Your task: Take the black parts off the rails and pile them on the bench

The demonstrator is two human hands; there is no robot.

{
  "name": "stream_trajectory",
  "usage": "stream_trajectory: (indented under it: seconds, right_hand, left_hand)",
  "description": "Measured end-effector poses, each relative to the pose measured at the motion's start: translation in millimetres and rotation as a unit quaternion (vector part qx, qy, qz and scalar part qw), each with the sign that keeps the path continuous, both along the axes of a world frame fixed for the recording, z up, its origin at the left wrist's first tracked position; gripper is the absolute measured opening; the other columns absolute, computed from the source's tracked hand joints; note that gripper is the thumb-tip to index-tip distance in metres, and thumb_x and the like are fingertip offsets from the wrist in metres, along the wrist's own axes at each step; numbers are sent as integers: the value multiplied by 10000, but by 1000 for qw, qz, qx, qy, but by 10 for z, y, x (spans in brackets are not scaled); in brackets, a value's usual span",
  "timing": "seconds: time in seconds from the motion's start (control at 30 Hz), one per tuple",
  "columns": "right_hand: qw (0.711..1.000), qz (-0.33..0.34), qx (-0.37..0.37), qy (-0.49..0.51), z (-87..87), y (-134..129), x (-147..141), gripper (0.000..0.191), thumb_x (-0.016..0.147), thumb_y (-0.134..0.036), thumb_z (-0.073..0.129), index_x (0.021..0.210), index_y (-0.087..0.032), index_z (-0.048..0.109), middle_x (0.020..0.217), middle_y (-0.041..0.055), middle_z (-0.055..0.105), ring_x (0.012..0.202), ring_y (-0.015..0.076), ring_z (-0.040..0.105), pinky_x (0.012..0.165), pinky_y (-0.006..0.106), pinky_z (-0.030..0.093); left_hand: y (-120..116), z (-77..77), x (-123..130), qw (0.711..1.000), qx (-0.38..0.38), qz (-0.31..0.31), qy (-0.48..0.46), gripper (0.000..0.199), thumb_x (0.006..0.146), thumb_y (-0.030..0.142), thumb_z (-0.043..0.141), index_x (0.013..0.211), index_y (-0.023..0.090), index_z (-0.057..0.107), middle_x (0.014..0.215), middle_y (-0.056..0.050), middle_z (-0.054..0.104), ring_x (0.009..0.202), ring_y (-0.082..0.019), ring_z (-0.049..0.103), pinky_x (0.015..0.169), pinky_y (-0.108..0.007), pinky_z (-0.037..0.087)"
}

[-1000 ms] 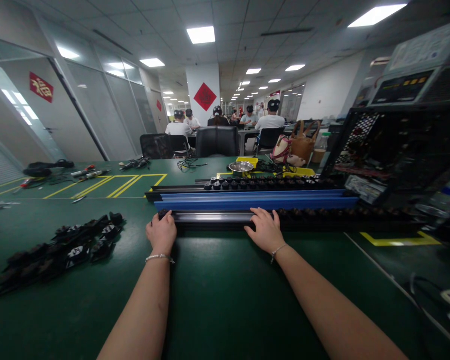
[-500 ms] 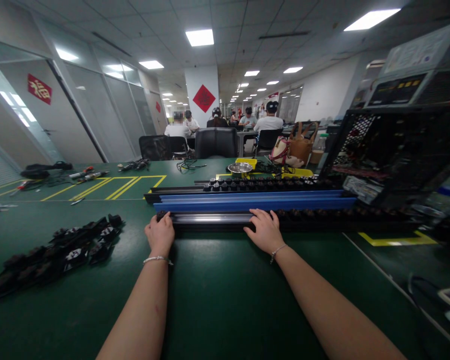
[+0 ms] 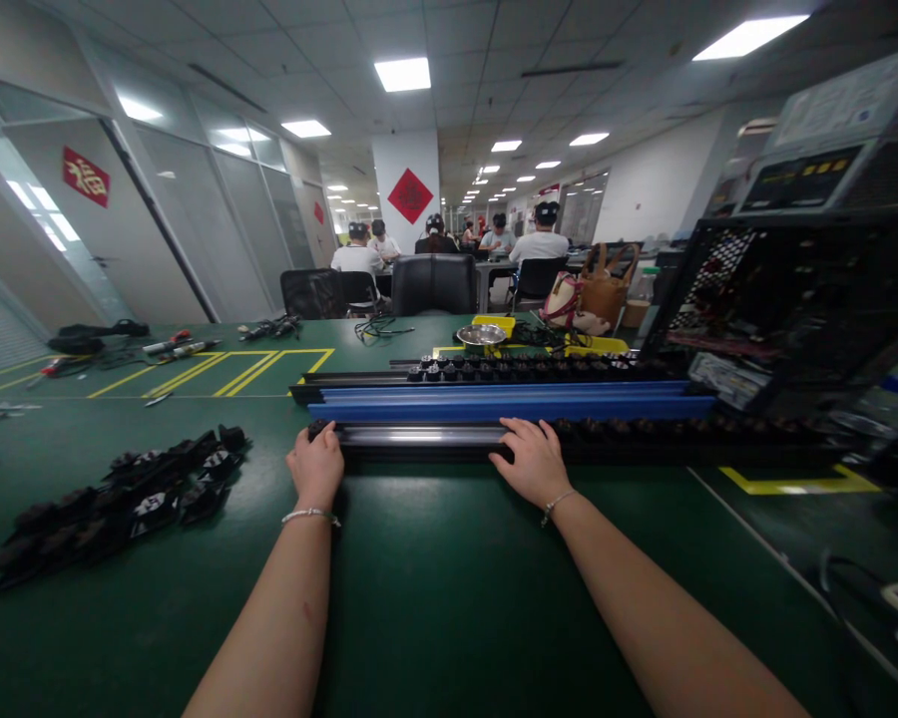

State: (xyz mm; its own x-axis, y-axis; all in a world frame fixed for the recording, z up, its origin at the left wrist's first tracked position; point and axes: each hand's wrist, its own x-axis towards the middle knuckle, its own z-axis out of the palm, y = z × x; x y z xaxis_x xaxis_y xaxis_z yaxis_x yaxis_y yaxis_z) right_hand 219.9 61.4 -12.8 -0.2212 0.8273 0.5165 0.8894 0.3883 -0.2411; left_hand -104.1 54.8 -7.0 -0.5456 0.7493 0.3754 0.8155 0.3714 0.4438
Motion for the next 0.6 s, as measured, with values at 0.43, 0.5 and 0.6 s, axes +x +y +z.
stream_trajectory:
  seconds: [0.43,0.5,0.6]
  right_hand:
    - [1000,3,1,-21,-21,40,32,177,777,-373,566,842,-230,646,1285,39,568,1199,219,471,1046,436,273]
    - [1000,3,-2,-23,-13,38,34,181,776,-373,571,847,-227,649,1285,40,567,1200,219,467,1038,430,284]
    - [1000,4,-3,-24,-3,35,37,182,775,-369,573,851,-226,654,1283,42,569,1201,222,465,1027,424,298]
  left_hand:
    - [45,-75,-183,998,16,-9,-52,464,891,299,293,1220,190,601,1348,-145,437,1210,-266,468,1026,-384,375]
    - [49,-65,-203,998,14,-2,-61,465,895,299,287,1224,189,597,1353,-144,432,1214,-265,462,1029,-390,372]
    - [44,-45,-254,998,12,-3,-62,470,900,299,275,1225,189,596,1348,-149,437,1218,-268,459,1029,-400,373]
